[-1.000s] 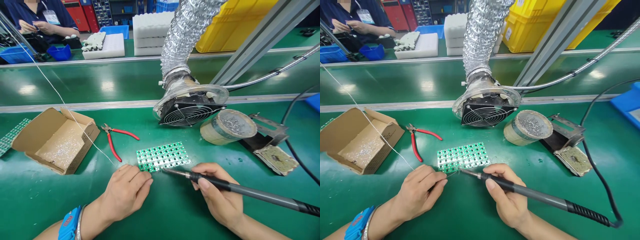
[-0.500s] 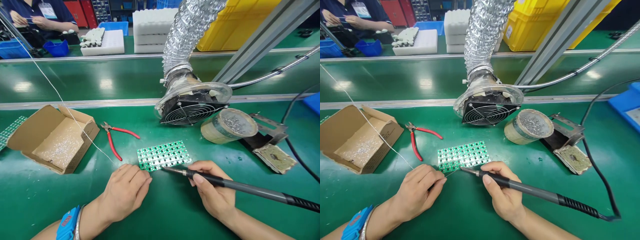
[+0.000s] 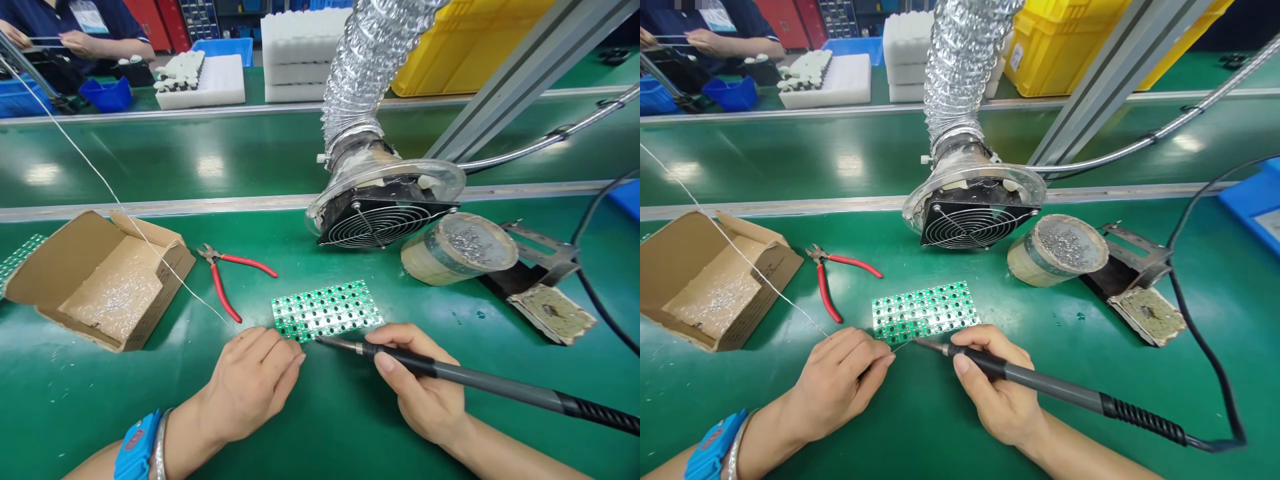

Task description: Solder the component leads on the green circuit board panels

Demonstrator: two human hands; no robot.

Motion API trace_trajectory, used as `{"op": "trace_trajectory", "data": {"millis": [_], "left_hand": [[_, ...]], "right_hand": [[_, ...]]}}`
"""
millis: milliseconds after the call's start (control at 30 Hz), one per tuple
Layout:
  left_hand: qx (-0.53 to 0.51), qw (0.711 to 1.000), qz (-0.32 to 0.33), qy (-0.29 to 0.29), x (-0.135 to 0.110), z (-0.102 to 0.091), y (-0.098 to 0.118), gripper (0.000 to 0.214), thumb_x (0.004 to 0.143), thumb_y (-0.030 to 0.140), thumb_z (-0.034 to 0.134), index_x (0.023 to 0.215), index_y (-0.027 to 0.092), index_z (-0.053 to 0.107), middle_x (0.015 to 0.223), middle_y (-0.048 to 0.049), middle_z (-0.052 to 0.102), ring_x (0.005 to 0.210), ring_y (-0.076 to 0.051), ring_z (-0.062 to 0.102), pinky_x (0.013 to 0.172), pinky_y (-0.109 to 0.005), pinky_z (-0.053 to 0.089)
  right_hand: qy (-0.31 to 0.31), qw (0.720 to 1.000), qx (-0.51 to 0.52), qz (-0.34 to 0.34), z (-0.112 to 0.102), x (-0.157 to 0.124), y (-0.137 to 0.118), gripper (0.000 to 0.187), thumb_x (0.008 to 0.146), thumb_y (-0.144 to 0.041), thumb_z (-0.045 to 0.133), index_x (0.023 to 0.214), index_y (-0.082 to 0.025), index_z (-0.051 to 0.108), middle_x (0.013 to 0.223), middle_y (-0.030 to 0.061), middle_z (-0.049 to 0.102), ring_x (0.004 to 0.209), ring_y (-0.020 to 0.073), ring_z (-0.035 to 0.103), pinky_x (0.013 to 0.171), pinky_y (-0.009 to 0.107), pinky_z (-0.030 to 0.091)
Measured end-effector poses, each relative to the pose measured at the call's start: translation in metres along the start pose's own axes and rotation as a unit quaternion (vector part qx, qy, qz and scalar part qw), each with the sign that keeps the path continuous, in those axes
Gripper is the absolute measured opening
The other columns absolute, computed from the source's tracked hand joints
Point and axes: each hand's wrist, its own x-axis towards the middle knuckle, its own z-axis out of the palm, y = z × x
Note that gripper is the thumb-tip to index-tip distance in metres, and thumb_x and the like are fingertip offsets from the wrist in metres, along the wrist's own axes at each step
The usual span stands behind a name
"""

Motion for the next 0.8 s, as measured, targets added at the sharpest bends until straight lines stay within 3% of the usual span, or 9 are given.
{"op": "trace_trajectory", "data": {"millis": [267, 533, 800], "left_hand": [[-0.014, 1.000, -0.009, 0.001, -0.002, -0.003, 0.001, 0.004, 0.090, 0.013, 0.057, 0.089, 0.018, 0.056, 0.071, 0.0004, 0.060, 0.062, -0.013, 0.051, 0.060, -0.028, 0.044], [-0.071, 0.996, -0.035, -0.027, -0.004, -0.015, 0.001, 0.009, 0.089, 0.009, 0.048, 0.090, 0.018, 0.051, 0.076, -0.0008, 0.057, 0.066, -0.012, 0.051, 0.060, -0.023, 0.046], [-0.015, 0.997, 0.026, -0.067, -0.015, -0.014, 0.010, 0.006, 0.090, 0.013, 0.052, 0.087, 0.018, 0.052, 0.072, -0.0008, 0.056, 0.063, -0.015, 0.050, 0.057, -0.029, 0.045]], "right_hand": [[0.026, 0.999, 0.022, 0.002, 0.001, -0.002, 0.001, 0.010, 0.090, -0.027, 0.058, 0.098, -0.023, 0.064, 0.061, -0.0018, 0.057, 0.047, 0.0120, 0.048, 0.045, 0.024, 0.038], [-0.007, 0.999, 0.035, -0.024, -0.001, 0.001, -0.002, 0.010, 0.091, -0.026, 0.056, 0.099, -0.023, 0.062, 0.060, -0.0027, 0.057, 0.045, 0.0110, 0.048, 0.044, 0.023, 0.039], [-0.009, 0.999, 0.017, -0.031, -0.002, 0.000, -0.001, 0.010, 0.091, -0.028, 0.055, 0.099, -0.024, 0.061, 0.063, -0.0024, 0.058, 0.049, 0.0113, 0.051, 0.046, 0.022, 0.041]]}}
